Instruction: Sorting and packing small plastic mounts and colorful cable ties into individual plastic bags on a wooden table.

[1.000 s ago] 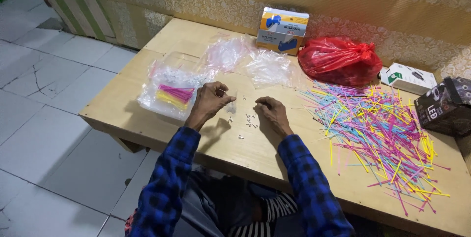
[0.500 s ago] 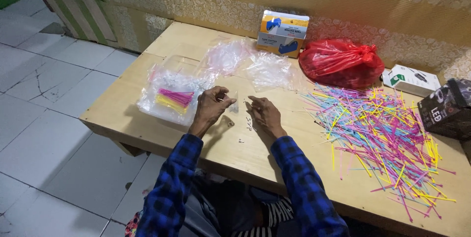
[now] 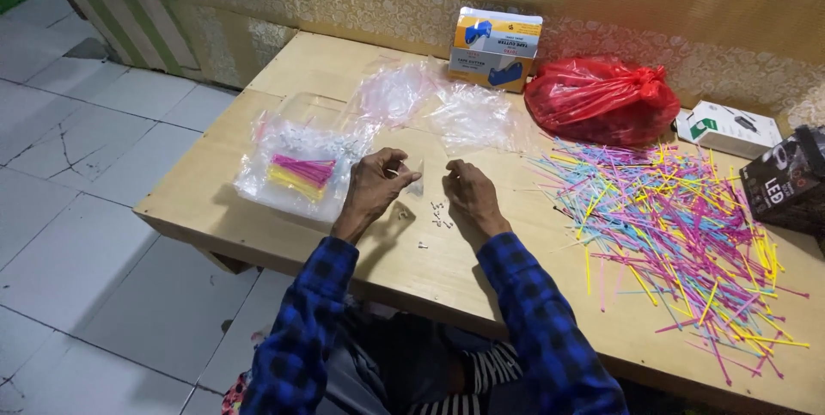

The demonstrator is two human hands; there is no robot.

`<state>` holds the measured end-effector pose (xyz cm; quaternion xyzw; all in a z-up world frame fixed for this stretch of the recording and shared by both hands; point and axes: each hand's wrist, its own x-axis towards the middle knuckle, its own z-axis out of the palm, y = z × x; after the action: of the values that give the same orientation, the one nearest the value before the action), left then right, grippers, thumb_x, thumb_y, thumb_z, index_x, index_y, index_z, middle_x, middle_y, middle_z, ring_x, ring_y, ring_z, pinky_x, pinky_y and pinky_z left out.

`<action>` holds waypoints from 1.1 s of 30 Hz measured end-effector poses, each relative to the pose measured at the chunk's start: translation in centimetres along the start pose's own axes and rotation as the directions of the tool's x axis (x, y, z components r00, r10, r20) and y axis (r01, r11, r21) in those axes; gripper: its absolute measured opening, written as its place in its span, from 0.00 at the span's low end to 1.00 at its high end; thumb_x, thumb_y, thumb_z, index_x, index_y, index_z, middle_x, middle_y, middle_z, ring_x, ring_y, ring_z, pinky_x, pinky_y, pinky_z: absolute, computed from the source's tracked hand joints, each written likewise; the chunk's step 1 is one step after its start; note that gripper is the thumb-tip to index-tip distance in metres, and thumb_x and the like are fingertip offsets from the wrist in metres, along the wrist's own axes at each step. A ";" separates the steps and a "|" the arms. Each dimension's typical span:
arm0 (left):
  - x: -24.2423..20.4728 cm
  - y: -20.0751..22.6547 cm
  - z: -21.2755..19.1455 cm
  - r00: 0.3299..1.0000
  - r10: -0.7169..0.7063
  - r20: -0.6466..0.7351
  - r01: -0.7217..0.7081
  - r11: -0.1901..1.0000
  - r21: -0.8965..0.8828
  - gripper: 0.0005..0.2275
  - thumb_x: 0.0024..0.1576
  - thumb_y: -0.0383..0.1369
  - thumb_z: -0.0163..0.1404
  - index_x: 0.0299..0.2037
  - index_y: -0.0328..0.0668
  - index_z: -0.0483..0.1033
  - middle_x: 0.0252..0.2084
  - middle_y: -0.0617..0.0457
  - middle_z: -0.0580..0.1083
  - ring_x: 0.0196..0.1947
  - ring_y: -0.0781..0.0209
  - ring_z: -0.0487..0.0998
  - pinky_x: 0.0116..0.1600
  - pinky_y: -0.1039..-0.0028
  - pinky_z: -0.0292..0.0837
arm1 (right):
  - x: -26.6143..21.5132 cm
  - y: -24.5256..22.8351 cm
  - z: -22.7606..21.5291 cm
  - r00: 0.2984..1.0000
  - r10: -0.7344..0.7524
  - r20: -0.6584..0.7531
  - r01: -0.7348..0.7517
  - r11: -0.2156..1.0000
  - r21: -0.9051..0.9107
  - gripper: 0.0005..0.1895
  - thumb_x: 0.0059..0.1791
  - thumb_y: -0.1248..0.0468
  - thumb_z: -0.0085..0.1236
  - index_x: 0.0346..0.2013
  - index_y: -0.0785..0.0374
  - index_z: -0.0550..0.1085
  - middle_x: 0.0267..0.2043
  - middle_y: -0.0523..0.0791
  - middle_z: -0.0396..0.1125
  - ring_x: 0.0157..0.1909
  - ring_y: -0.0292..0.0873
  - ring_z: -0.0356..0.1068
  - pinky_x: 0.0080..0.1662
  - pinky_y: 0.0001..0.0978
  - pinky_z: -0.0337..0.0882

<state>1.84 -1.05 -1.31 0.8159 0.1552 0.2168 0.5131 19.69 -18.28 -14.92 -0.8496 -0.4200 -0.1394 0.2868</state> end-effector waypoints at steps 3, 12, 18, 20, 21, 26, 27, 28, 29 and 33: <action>-0.5 0.3 0.8 1.000 0.012 0.015 -0.012 1.000 -0.026 0.18 0.47 0.36 0.67 0.47 0.44 0.81 0.34 0.53 0.82 0.33 0.65 0.80 0.41 0.75 0.76 | -0.9 -0.9 -1.6 0.998 0.062 0.009 -0.063 0.992 0.111 0.09 0.55 0.59 0.52 0.49 0.51 0.67 0.35 0.40 0.69 0.42 0.44 0.75 0.46 0.36 0.75; 0.1 -1.5 2.9 0.998 0.062 -0.008 -0.062 0.998 0.027 0.20 0.47 0.37 0.67 0.48 0.45 0.80 0.35 0.51 0.82 0.32 0.62 0.82 0.39 0.74 0.77 | -0.1 -3.8 -5.7 0.945 0.312 -0.095 -0.192 0.768 0.611 0.08 0.54 0.59 0.59 0.48 0.49 0.74 0.40 0.42 0.76 0.44 0.40 0.76 0.47 0.32 0.76; 1.3 -3.2 4.4 0.997 0.080 -0.010 -0.079 0.996 0.036 0.20 0.45 0.36 0.68 0.48 0.45 0.80 0.35 0.50 0.82 0.33 0.59 0.83 0.38 0.73 0.77 | 1.3 -9.6 -10.6 0.946 0.196 -0.257 0.029 0.739 0.673 0.11 0.50 0.67 0.65 0.45 0.50 0.78 0.38 0.39 0.77 0.45 0.36 0.77 0.53 0.33 0.74; 1.5 -3.2 4.9 0.998 0.067 -0.014 -0.067 0.998 0.017 0.20 0.45 0.37 0.68 0.47 0.47 0.80 0.34 0.52 0.82 0.32 0.61 0.83 0.38 0.74 0.77 | 1.4 -9.6 -10.2 0.951 0.131 -0.280 0.076 0.779 0.622 0.11 0.49 0.66 0.66 0.44 0.47 0.79 0.38 0.36 0.77 0.45 0.36 0.77 0.56 0.33 0.72; 1.4 -3.2 5.1 0.999 0.049 -0.020 -0.049 0.999 -0.005 0.19 0.44 0.37 0.68 0.47 0.48 0.80 0.34 0.54 0.82 0.32 0.64 0.83 0.38 0.76 0.77 | 1.3 -9.6 -10.0 0.955 0.062 -0.292 0.121 0.814 0.568 0.12 0.47 0.66 0.67 0.42 0.45 0.80 0.37 0.33 0.77 0.46 0.36 0.76 0.58 0.32 0.70; 0.5 -0.8 4.8 1.000 0.011 -0.025 -0.012 1.000 -0.029 0.17 0.46 0.35 0.65 0.46 0.48 0.81 0.34 0.54 0.82 0.32 0.65 0.82 0.38 0.76 0.78 | 1.2 -8.2 -9.2 0.936 -0.122 -0.331 0.233 0.918 0.322 0.15 0.49 0.65 0.65 0.49 0.46 0.80 0.42 0.36 0.76 0.50 0.41 0.74 0.60 0.39 0.66; 0.5 -0.6 4.8 1.000 0.004 -0.031 -0.006 0.999 -0.041 0.16 0.46 0.33 0.64 0.46 0.47 0.81 0.33 0.53 0.81 0.31 0.64 0.82 0.38 0.76 0.78 | 1.1 -8.3 -9.5 0.940 -0.119 -0.320 0.226 0.920 0.321 0.17 0.50 0.64 0.63 0.54 0.47 0.78 0.48 0.39 0.76 0.55 0.43 0.73 0.62 0.42 0.65; 0.6 -0.7 4.9 0.999 0.009 -0.032 -0.010 0.999 -0.042 0.16 0.46 0.33 0.64 0.46 0.47 0.81 0.33 0.53 0.81 0.31 0.64 0.82 0.38 0.76 0.78 | 0.5 -8.5 -10.1 0.939 -0.121 -0.322 0.228 0.920 0.318 0.17 0.50 0.64 0.63 0.54 0.47 0.78 0.48 0.39 0.76 0.55 0.43 0.73 0.62 0.42 0.65; 0.7 -0.8 5.0 0.998 -0.003 -0.063 -0.002 0.997 -0.083 0.17 0.45 0.34 0.66 0.45 0.48 0.81 0.32 0.55 0.81 0.31 0.67 0.80 0.38 0.78 0.77 | -0.2 -8.6 -10.6 0.965 -0.026 -0.261 0.136 0.900 0.415 0.19 0.51 0.65 0.59 0.57 0.52 0.74 0.51 0.45 0.74 0.57 0.50 0.71 0.61 0.47 0.67; 0.8 -0.5 5.6 0.993 -0.059 -0.101 0.036 0.976 -0.213 0.16 0.45 0.35 0.69 0.42 0.46 0.81 0.30 0.58 0.80 0.29 0.72 0.79 0.37 0.83 0.75 | -1.9 -8.6 -10.8 0.987 0.157 -0.032 -0.108 0.800 0.591 0.27 0.49 0.62 0.62 0.61 0.58 0.66 0.57 0.53 0.70 0.63 0.60 0.67 0.61 0.55 0.69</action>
<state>5.38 -4.75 -3.70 0.7401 0.1780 0.2627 0.5929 11.78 -21.84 -4.04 -0.7406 -0.3703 -0.0162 0.5605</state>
